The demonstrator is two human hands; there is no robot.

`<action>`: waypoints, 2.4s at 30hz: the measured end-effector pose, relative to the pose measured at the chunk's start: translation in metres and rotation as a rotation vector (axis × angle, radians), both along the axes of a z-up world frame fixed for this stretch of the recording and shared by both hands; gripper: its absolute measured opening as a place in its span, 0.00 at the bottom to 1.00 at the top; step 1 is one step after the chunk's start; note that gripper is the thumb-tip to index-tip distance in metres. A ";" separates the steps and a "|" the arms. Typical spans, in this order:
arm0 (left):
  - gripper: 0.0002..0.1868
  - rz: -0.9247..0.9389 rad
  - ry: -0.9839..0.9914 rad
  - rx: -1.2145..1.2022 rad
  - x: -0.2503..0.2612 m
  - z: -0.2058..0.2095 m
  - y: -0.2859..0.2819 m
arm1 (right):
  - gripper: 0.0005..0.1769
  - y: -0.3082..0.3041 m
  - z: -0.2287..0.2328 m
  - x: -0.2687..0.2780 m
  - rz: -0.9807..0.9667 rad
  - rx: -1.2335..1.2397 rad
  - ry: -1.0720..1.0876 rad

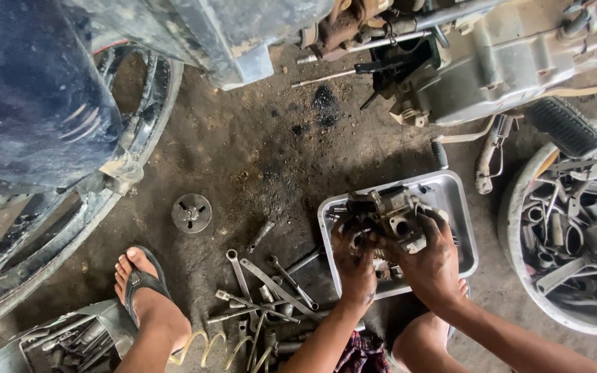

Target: The person disassembles a motorcycle engine cylinder head, removing the cover and internal components by hand. They place the parts into a metal tray and continue to separate and handle the engine components on the floor.

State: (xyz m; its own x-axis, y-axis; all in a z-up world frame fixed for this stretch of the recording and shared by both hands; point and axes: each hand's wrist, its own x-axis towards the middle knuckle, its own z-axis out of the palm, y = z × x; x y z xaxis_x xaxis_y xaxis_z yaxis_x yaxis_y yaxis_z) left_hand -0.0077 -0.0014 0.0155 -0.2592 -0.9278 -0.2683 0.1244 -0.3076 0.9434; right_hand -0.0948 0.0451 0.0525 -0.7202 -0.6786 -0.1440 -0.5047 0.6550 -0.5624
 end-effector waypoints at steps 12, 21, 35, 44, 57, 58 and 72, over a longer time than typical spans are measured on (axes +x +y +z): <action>0.13 -0.019 -0.108 -0.132 0.007 -0.011 -0.016 | 0.32 -0.033 0.016 0.009 -0.156 0.171 -0.131; 0.22 0.323 -0.750 -0.979 0.046 -0.029 -0.127 | 0.31 -0.151 0.025 0.046 -0.119 0.058 -0.437; 0.19 -0.076 -0.726 -0.728 0.117 -0.026 -0.213 | 0.20 -0.191 0.023 0.054 0.534 0.101 -0.554; 0.06 -0.219 -0.617 -1.043 0.082 -0.050 -0.191 | 0.15 0.036 0.020 -0.050 0.721 0.690 -0.232; 0.17 -0.222 -0.726 -0.856 0.066 -0.113 -0.178 | 0.17 0.142 -0.027 -0.039 0.436 0.209 -0.242; 0.18 -0.255 -0.621 -0.366 0.056 -0.080 -0.175 | 0.19 0.145 -0.028 -0.042 0.482 0.194 -0.215; 0.15 -0.422 -0.603 0.070 0.034 -0.102 -0.184 | 0.25 0.169 -0.048 -0.054 0.492 0.289 -0.166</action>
